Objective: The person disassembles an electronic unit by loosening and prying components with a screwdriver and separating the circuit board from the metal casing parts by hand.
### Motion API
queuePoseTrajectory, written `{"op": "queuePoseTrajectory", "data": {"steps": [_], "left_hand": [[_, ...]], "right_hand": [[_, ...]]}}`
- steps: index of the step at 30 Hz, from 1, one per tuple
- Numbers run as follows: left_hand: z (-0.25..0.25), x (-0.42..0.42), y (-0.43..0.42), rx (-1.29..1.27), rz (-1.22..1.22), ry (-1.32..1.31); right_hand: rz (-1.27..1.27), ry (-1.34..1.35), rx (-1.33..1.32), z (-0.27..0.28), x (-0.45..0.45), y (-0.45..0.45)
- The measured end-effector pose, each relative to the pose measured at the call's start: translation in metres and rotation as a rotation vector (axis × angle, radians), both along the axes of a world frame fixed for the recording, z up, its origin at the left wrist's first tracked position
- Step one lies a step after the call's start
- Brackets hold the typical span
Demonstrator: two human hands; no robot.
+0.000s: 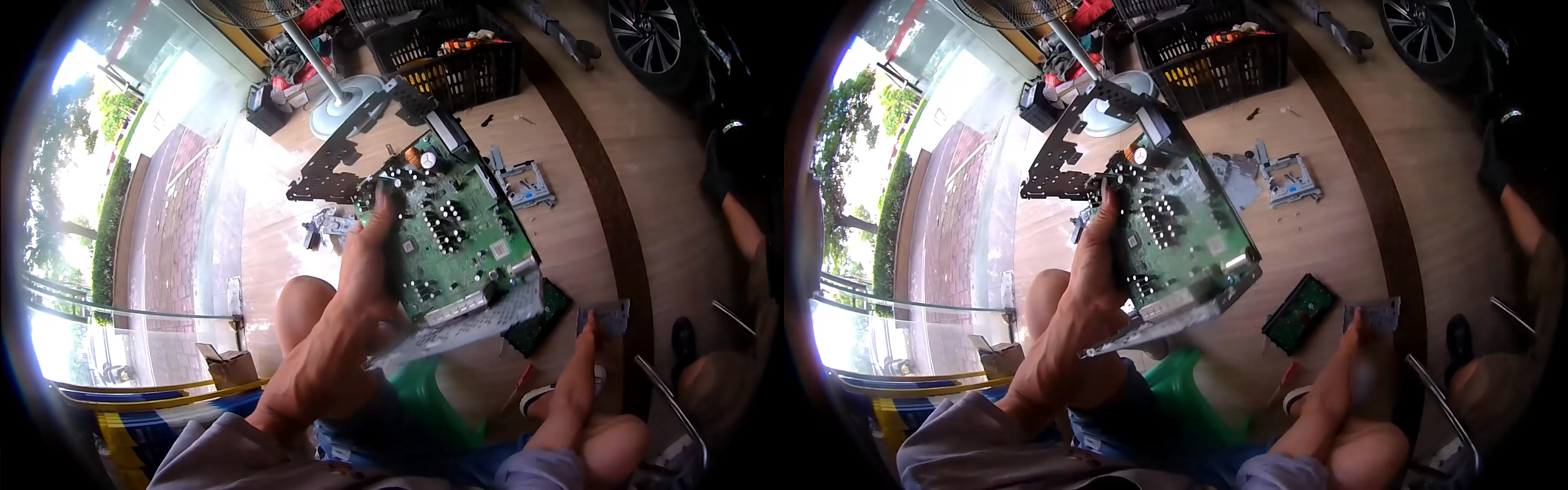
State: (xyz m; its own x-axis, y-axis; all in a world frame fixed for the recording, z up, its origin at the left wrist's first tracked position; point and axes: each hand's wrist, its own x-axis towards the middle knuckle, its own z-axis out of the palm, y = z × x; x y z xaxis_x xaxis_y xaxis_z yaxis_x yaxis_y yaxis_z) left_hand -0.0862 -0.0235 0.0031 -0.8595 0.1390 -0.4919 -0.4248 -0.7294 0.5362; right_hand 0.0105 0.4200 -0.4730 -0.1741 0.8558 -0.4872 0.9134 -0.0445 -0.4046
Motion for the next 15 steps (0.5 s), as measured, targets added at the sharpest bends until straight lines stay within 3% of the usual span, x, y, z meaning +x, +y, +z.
{"op": "queuePoseTrajectory", "data": {"steps": [2,4,6,13,15], "left_hand": [[-0.012,-0.004,-0.004,-0.155,0.069,0.018],[-0.021,-0.006,-0.007,-0.247,0.107,0.045],[-0.027,-0.007,-0.012,-0.27,0.112,0.072],[-0.03,-0.01,-0.012,-0.354,0.121,0.116],[-0.029,-0.009,-0.013,-0.283,0.082,0.124]], "right_hand": [[0.099,0.007,-0.035,0.012,-0.003,0.003],[-0.185,0.007,-0.176,0.02,-0.007,0.002],[-0.218,0.054,-0.177,0.018,-0.006,0.001],[-0.206,-0.12,0.02,0.032,-0.009,-0.005],[-0.153,-0.081,0.018,0.02,-0.09,-0.027]]}}
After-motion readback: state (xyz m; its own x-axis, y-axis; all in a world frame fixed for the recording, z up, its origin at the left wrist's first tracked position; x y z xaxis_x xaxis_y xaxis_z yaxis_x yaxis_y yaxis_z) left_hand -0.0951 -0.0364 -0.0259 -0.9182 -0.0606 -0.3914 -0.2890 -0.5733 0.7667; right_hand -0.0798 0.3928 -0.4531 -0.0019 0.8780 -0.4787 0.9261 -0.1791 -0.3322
